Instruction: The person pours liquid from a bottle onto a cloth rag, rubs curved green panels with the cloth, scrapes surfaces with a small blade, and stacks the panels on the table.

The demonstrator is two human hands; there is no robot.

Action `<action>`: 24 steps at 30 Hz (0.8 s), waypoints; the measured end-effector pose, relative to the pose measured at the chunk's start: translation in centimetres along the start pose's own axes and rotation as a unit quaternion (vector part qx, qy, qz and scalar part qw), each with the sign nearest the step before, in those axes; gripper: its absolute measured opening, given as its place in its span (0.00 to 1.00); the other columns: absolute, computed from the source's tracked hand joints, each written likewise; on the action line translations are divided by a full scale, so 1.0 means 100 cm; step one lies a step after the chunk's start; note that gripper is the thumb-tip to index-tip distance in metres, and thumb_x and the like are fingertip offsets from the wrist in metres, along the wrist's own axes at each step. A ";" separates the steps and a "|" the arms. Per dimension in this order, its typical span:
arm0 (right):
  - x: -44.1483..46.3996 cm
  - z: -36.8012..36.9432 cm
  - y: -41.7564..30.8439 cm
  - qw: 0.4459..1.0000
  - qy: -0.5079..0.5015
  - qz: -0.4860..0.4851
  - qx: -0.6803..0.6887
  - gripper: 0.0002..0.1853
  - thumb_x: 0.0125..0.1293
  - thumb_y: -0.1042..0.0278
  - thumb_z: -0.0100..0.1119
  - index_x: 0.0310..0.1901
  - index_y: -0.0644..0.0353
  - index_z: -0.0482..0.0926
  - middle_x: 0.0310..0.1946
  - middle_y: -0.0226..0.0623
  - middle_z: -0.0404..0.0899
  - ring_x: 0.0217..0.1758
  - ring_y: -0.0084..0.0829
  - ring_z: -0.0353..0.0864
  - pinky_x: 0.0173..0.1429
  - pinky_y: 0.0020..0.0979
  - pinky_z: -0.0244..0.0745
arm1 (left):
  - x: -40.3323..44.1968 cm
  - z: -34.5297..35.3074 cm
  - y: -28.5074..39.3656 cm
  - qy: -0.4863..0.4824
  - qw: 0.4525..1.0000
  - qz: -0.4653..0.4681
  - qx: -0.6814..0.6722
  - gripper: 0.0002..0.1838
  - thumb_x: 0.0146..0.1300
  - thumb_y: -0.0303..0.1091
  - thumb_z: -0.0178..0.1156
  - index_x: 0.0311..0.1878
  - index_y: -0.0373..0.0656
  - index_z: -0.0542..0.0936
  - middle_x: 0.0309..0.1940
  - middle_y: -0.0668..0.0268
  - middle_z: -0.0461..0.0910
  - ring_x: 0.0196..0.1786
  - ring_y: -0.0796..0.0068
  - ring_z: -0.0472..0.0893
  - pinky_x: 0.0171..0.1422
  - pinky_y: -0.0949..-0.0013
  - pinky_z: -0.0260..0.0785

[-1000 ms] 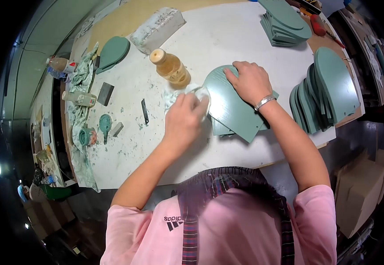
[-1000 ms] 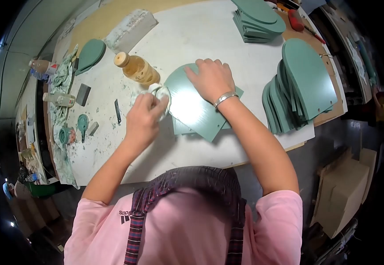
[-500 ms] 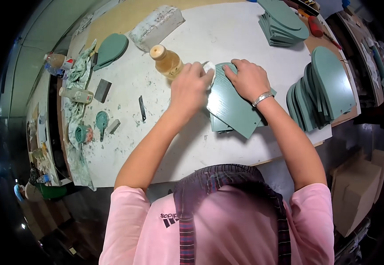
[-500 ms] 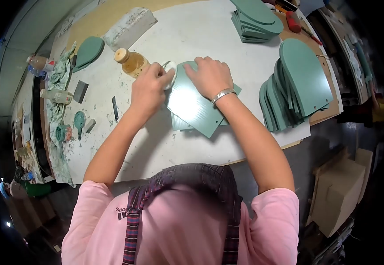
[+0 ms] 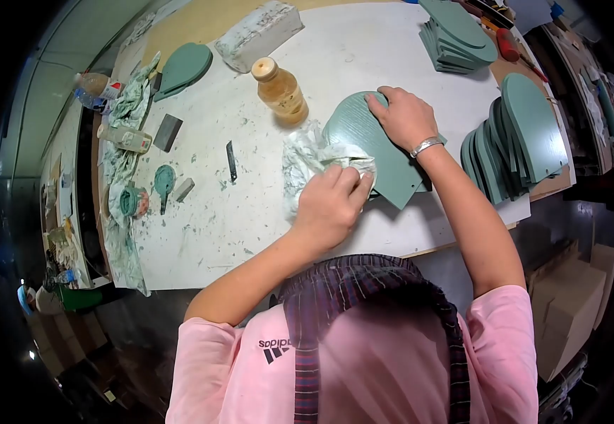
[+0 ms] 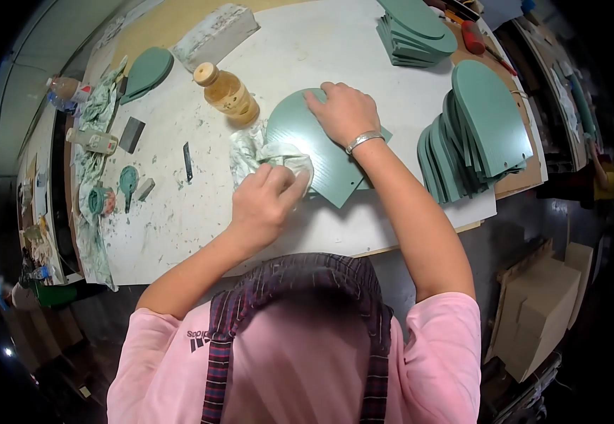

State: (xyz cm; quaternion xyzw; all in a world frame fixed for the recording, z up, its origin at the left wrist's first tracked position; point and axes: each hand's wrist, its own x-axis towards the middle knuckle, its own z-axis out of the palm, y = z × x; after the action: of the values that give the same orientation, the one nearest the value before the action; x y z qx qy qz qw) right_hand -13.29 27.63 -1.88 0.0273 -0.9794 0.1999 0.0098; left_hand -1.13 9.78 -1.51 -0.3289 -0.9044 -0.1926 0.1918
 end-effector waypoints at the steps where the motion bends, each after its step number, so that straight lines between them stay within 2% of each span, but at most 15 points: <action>1: 0.001 -0.002 -0.001 1.000 0.000 0.002 -0.002 0.26 0.69 0.44 0.49 0.43 0.61 0.83 0.42 0.48 0.84 0.46 0.49 0.83 0.54 0.44 0.76 | 0.001 0.000 -0.008 0.000 1.000 0.001 -0.003 0.22 0.47 0.22 0.59 0.47 0.51 0.85 0.30 0.68 0.75 0.33 0.65 0.76 0.32 0.64 0.70; 3: 0.000 -0.005 -0.002 0.999 -0.034 0.016 0.001 0.26 0.69 0.44 0.48 0.43 0.61 0.83 0.41 0.48 0.84 0.46 0.49 0.83 0.54 0.45 0.76 | 0.006 0.000 -0.044 0.036 0.998 -0.028 0.048 0.17 0.49 0.28 0.60 0.45 0.43 0.83 0.31 0.67 0.73 0.37 0.66 0.76 0.33 0.62 0.69; 4: -0.002 -0.004 -0.001 0.999 -0.037 0.016 -0.002 0.26 0.69 0.44 0.48 0.43 0.61 0.83 0.41 0.48 0.84 0.46 0.49 0.83 0.54 0.45 0.76 | 0.009 -0.001 -0.059 0.014 0.995 -0.062 0.071 0.15 0.49 0.29 0.60 0.42 0.44 0.83 0.32 0.66 0.73 0.38 0.65 0.76 0.34 0.61 0.70; 6: 0.001 -0.004 -0.002 0.999 -0.027 0.018 -0.009 0.26 0.69 0.43 0.49 0.53 0.57 0.82 0.45 0.49 0.84 0.49 0.50 0.83 0.55 0.44 0.76 | -0.011 0.024 -0.041 -0.001 0.994 -0.092 0.054 0.15 0.47 0.27 0.61 0.41 0.45 0.84 0.32 0.66 0.74 0.36 0.64 0.76 0.34 0.63 0.71; 7: 0.002 -0.004 -0.002 1.000 -0.024 0.013 -0.010 0.26 0.69 0.43 0.49 0.53 0.57 0.82 0.45 0.49 0.84 0.49 0.50 0.83 0.55 0.44 0.76 | -0.021 0.030 -0.031 -0.019 0.992 -0.119 0.038 0.15 0.45 0.25 0.62 0.39 0.46 0.85 0.31 0.67 0.75 0.35 0.64 0.76 0.34 0.64 0.71; 8: 0.001 -0.004 -0.001 1.000 -0.019 0.003 -0.010 0.27 0.69 0.43 0.49 0.53 0.57 0.82 0.45 0.49 0.84 0.49 0.50 0.83 0.55 0.44 0.76 | -0.029 0.021 -0.022 -0.058 0.998 -0.010 0.021 0.11 0.47 0.23 0.61 0.35 0.46 0.86 0.33 0.64 0.76 0.37 0.62 0.77 0.37 0.62 0.72; 9: -0.001 -0.005 -0.001 1.000 -0.016 -0.001 -0.011 0.27 0.69 0.43 0.49 0.53 0.57 0.82 0.44 0.49 0.84 0.48 0.50 0.83 0.55 0.44 0.76 | -0.028 0.017 -0.024 -0.060 0.998 -0.006 0.020 0.11 0.47 0.23 0.61 0.35 0.46 0.86 0.33 0.64 0.76 0.37 0.62 0.77 0.37 0.62 0.72; 11: 0.000 -0.006 0.000 0.999 -0.045 0.012 -0.015 0.27 0.69 0.42 0.49 0.54 0.57 0.82 0.44 0.49 0.84 0.48 0.50 0.83 0.55 0.44 0.76 | -0.037 0.006 -0.032 -0.020 0.984 -0.174 0.005 0.04 0.54 0.26 0.60 0.31 0.44 0.83 0.33 0.63 0.75 0.38 0.61 0.77 0.37 0.60 0.72; 13: 0.003 -0.007 -0.001 0.997 -0.068 0.014 -0.020 0.27 0.69 0.42 0.49 0.54 0.57 0.82 0.45 0.48 0.84 0.48 0.49 0.83 0.55 0.44 0.76 | -0.034 -0.011 -0.057 0.032 0.972 -0.233 -0.015 0.13 0.49 0.26 0.65 0.40 0.47 0.87 0.33 0.64 0.77 0.37 0.62 0.78 0.36 0.60 0.72; 15: 0.002 -0.004 0.001 0.999 -0.044 0.004 -0.017 0.27 0.69 0.42 0.48 0.54 0.55 0.82 0.45 0.48 0.84 0.48 0.49 0.83 0.54 0.44 0.76 | -0.010 -0.018 -0.038 0.095 0.987 -0.131 -0.008 0.15 0.48 0.25 0.64 0.41 0.47 0.87 0.34 0.63 0.77 0.38 0.62 0.79 0.36 0.60 0.72; 16: 0.001 -0.003 0.000 0.999 -0.046 0.000 -0.016 0.27 0.69 0.42 0.48 0.54 0.55 0.82 0.45 0.48 0.84 0.48 0.49 0.83 0.54 0.44 0.76 | 0.002 -0.018 -0.018 0.093 0.991 -0.080 -0.057 0.16 0.47 0.25 0.63 0.42 0.46 0.86 0.34 0.63 0.77 0.38 0.62 0.79 0.37 0.61 0.72; 17: 0.001 -0.003 0.000 0.999 -0.043 0.000 -0.016 0.27 0.69 0.42 0.48 0.54 0.55 0.82 0.45 0.48 0.84 0.48 0.49 0.83 0.54 0.45 0.76 | 0.003 -0.004 -0.008 0.087 0.993 -0.014 -0.074 0.18 0.46 0.26 0.62 0.43 0.48 0.86 0.34 0.64 0.78 0.38 0.63 0.79 0.37 0.62 0.72; 18: 0.001 -0.005 0.000 0.999 -0.038 0.000 -0.017 0.27 0.70 0.42 0.48 0.54 0.55 0.82 0.45 0.48 0.84 0.48 0.49 0.83 0.54 0.45 0.76 | 0.006 -0.005 0.007 0.014 0.998 0.022 -0.062 0.24 0.41 0.19 0.59 0.45 0.49 0.86 0.35 0.65 0.79 0.37 0.63 0.78 0.37 0.64 0.72; 22: 0.000 0.002 0.005 1.000 0.015 -0.004 -0.008 0.25 0.69 0.43 0.49 0.47 0.58 0.84 0.41 0.47 0.84 0.45 0.48 0.83 0.54 0.45 0.76 | -0.003 0.007 -0.043 0.065 0.996 -0.053 -0.021 0.25 0.42 0.19 0.59 0.46 0.53 0.87 0.34 0.69 0.79 0.36 0.65 0.78 0.35 0.66 0.72; 24: 0.000 -0.002 0.002 0.999 -0.033 0.008 -0.018 0.26 0.69 0.44 0.48 0.50 0.58 0.83 0.45 0.47 0.83 0.48 0.48 0.82 0.56 0.45 0.75 | -0.007 0.001 -0.064 0.058 0.993 -0.106 -0.010 0.23 0.47 0.19 0.60 0.47 0.51 0.87 0.34 0.67 0.80 0.35 0.66 0.78 0.38 0.66 0.72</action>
State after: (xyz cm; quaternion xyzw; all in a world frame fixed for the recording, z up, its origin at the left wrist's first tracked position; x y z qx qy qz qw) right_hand -13.28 27.83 -1.79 0.0257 -0.9828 0.1812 -0.0232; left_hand -4.93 4.89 -3.40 -0.2218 -0.9193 -0.2399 0.2192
